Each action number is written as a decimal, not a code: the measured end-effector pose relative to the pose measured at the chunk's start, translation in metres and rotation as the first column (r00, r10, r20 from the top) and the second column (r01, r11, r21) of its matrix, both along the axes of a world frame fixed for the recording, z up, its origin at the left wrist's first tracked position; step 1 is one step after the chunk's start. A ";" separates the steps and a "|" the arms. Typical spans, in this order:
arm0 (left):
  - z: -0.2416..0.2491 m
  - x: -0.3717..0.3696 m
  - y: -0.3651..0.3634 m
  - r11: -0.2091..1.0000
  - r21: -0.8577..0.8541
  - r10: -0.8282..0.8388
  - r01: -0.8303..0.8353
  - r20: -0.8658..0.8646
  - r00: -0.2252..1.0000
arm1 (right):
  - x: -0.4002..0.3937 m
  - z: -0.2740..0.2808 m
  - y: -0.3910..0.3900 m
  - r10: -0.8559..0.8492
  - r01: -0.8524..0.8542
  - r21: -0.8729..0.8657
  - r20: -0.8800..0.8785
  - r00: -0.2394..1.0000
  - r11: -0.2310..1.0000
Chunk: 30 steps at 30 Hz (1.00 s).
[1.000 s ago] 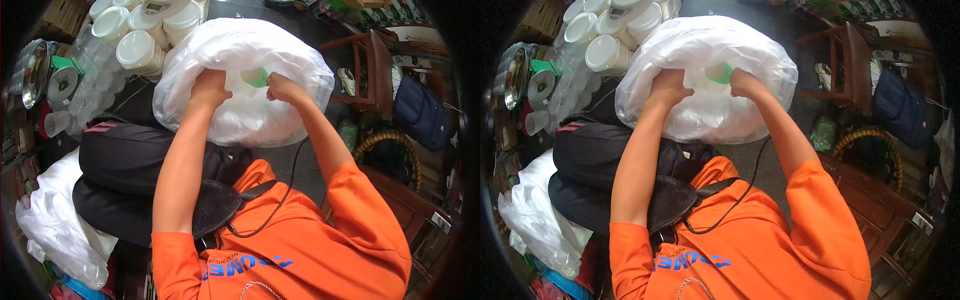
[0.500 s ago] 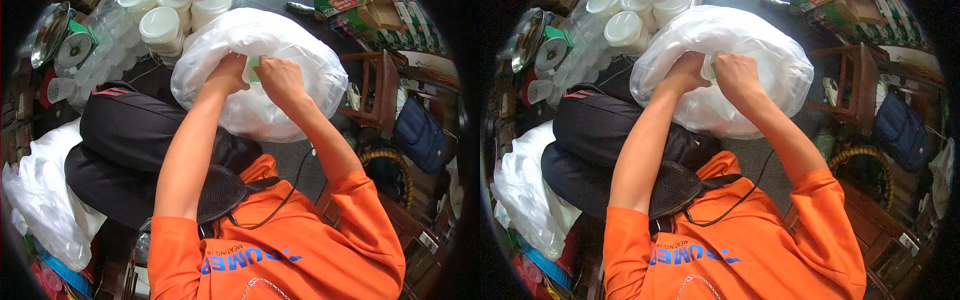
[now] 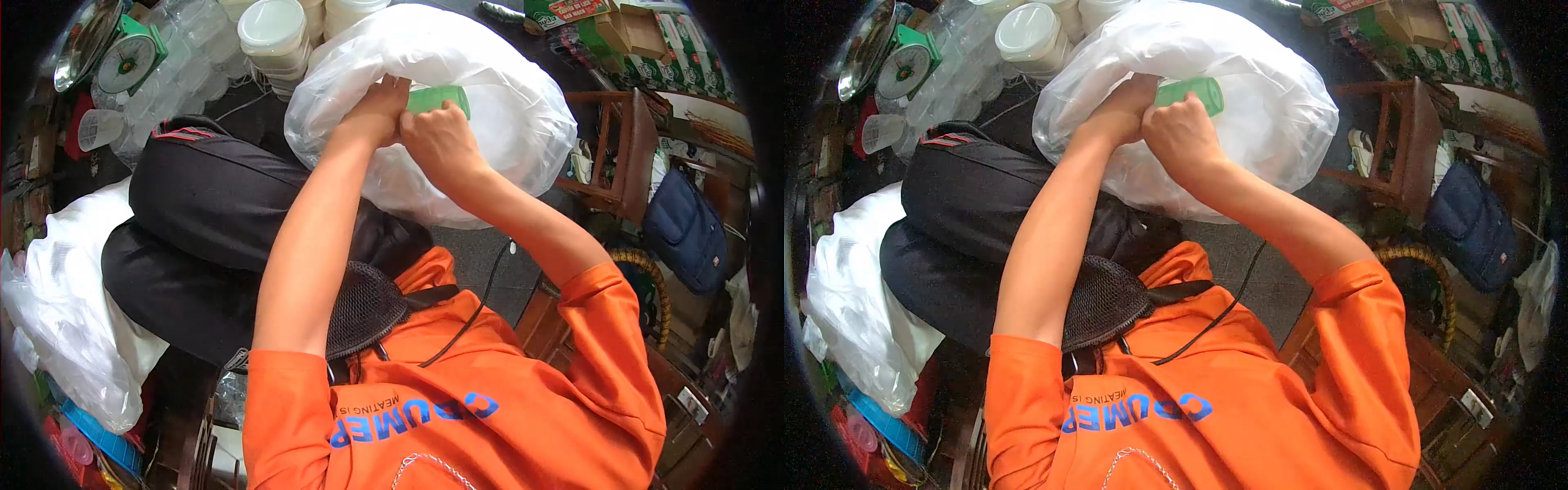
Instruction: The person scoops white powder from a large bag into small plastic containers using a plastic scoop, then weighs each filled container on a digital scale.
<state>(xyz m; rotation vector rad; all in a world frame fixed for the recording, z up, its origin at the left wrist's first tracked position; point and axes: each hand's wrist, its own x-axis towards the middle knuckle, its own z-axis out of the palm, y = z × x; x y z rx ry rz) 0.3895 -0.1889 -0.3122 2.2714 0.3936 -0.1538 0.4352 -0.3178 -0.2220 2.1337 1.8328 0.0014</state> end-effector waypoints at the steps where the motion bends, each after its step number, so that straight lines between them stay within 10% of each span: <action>1: 0.001 0.000 -0.001 1.000 0.001 0.000 0.000 0.001 1.000 | -0.001 -0.002 -0.003 0.000 0.000 0.001 0.001 1.000 1.000; 7: 0.014 -0.006 -0.002 0.996 0.072 -0.057 0.060 -0.043 0.997 | 0.007 -0.011 -0.027 0.102 -0.102 0.001 0.043 0.994 0.995; 12: 0.021 -0.009 -0.003 0.996 0.087 -0.019 0.024 -0.061 0.998 | 0.030 0.021 -0.039 -0.424 0.433 0.058 -0.121 0.897 0.900; 16: 0.020 -0.006 -0.006 0.981 0.190 0.036 -0.051 0.080 0.996 | 0.047 0.014 -0.042 -0.545 0.542 -0.052 -0.061 0.836 0.839; 21: 0.029 0.008 -0.013 0.970 0.233 0.063 -0.063 0.010 0.998 | 0.092 -0.090 0.008 -0.548 0.499 -0.428 0.010 0.836 0.754; 24: 0.017 0.016 -0.018 0.927 0.373 0.030 -0.035 0.020 0.999 | 0.117 -0.152 0.016 -0.730 0.717 -0.138 -0.155 0.666 0.683; 30: 0.015 0.018 -0.009 0.971 0.215 0.068 -0.105 0.171 0.983 | 0.188 -0.246 -0.012 -0.782 0.742 -0.293 -0.033 0.622 0.603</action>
